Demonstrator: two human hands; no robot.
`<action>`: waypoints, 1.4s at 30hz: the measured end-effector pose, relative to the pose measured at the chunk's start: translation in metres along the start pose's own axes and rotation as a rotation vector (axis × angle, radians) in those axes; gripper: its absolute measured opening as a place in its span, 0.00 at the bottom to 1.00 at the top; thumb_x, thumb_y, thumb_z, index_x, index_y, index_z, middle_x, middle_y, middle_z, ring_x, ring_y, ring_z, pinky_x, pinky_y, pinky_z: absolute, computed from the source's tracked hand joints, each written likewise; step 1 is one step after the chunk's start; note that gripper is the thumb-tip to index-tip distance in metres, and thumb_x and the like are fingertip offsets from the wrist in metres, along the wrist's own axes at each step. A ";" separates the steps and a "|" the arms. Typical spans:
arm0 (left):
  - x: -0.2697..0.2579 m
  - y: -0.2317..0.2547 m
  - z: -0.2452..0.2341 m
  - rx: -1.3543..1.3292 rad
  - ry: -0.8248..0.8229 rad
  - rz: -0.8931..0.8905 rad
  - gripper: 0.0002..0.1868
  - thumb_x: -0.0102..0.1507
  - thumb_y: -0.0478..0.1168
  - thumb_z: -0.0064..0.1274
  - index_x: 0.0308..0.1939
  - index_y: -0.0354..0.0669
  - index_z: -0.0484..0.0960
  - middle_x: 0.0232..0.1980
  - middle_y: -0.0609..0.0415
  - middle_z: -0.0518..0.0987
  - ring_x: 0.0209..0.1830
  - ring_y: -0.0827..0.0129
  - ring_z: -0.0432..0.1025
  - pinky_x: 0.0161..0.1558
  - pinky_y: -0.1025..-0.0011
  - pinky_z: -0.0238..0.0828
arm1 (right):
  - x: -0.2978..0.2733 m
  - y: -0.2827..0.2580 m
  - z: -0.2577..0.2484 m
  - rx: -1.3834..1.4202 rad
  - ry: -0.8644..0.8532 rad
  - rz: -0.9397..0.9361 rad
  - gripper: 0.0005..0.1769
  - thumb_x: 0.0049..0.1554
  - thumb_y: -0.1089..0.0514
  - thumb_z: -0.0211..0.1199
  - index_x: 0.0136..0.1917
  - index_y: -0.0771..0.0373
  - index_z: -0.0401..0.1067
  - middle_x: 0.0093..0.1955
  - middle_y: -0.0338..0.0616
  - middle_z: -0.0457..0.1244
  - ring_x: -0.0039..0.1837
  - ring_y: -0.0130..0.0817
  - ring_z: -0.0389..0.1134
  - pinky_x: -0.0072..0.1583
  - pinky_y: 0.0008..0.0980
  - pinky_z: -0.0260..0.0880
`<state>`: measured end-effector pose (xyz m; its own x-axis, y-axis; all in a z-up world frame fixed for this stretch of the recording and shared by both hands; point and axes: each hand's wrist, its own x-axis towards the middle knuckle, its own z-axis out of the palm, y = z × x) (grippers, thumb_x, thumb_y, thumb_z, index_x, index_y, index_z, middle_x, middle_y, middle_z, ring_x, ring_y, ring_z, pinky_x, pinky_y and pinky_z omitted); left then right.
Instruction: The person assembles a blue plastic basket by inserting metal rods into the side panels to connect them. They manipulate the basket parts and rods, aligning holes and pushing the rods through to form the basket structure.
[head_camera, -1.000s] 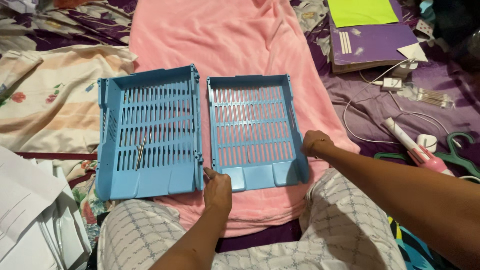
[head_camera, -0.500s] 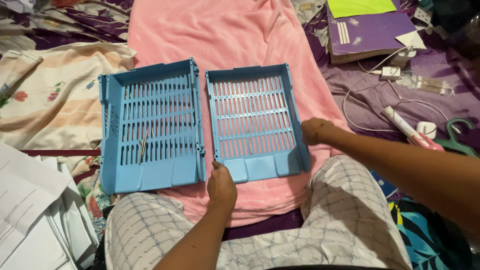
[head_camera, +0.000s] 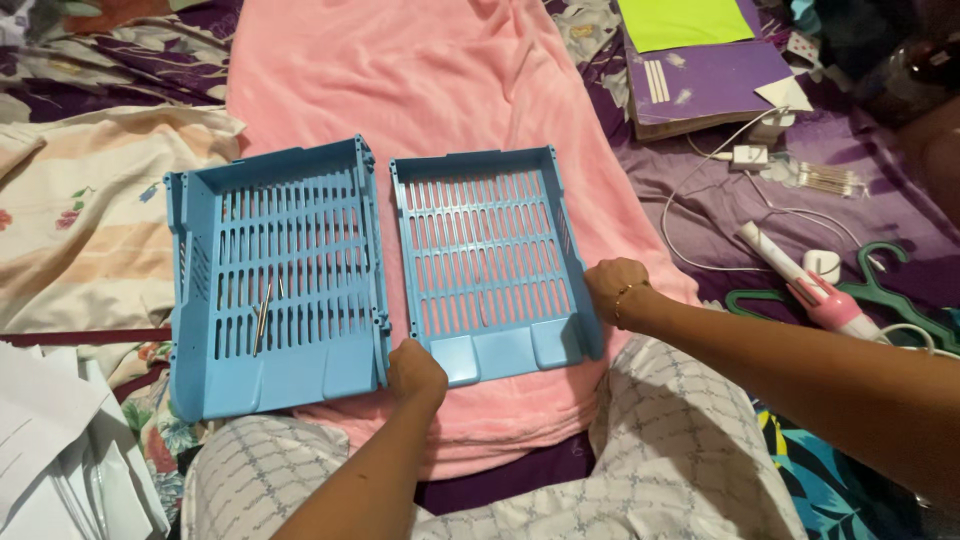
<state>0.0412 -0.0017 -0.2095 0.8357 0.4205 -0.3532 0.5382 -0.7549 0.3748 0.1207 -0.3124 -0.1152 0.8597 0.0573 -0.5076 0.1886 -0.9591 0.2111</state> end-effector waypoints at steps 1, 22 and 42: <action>0.001 -0.003 0.002 0.002 0.003 0.003 0.09 0.62 0.31 0.48 0.42 0.34 0.84 0.47 0.34 0.82 0.50 0.41 0.78 0.50 0.52 0.78 | 0.002 0.000 0.002 0.011 0.039 0.011 0.08 0.53 0.59 0.65 0.46 0.58 0.81 0.46 0.49 0.73 0.50 0.45 0.76 0.48 0.42 0.76; 0.012 -0.007 0.035 -0.009 0.029 0.057 0.10 0.65 0.32 0.44 0.41 0.36 0.83 0.47 0.35 0.82 0.50 0.43 0.79 0.47 0.51 0.78 | 0.028 0.027 -0.027 0.507 -0.353 0.116 0.13 0.56 0.51 0.66 0.40 0.62 0.82 0.36 0.49 0.72 0.36 0.37 0.73 0.42 0.37 0.72; -0.013 0.006 -0.016 -0.014 -0.041 0.051 0.10 0.66 0.32 0.44 0.41 0.38 0.83 0.49 0.39 0.82 0.52 0.43 0.78 0.49 0.52 0.77 | -0.012 0.048 -0.002 0.036 0.310 -0.455 0.10 0.57 0.52 0.62 0.43 0.59 0.77 0.44 0.49 0.70 0.47 0.49 0.72 0.49 0.47 0.72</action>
<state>0.0351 -0.0037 -0.1885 0.8568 0.3606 -0.3686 0.4971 -0.7675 0.4047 0.1207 -0.3588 -0.0971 0.7960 0.5418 -0.2697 0.5620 -0.8271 -0.0030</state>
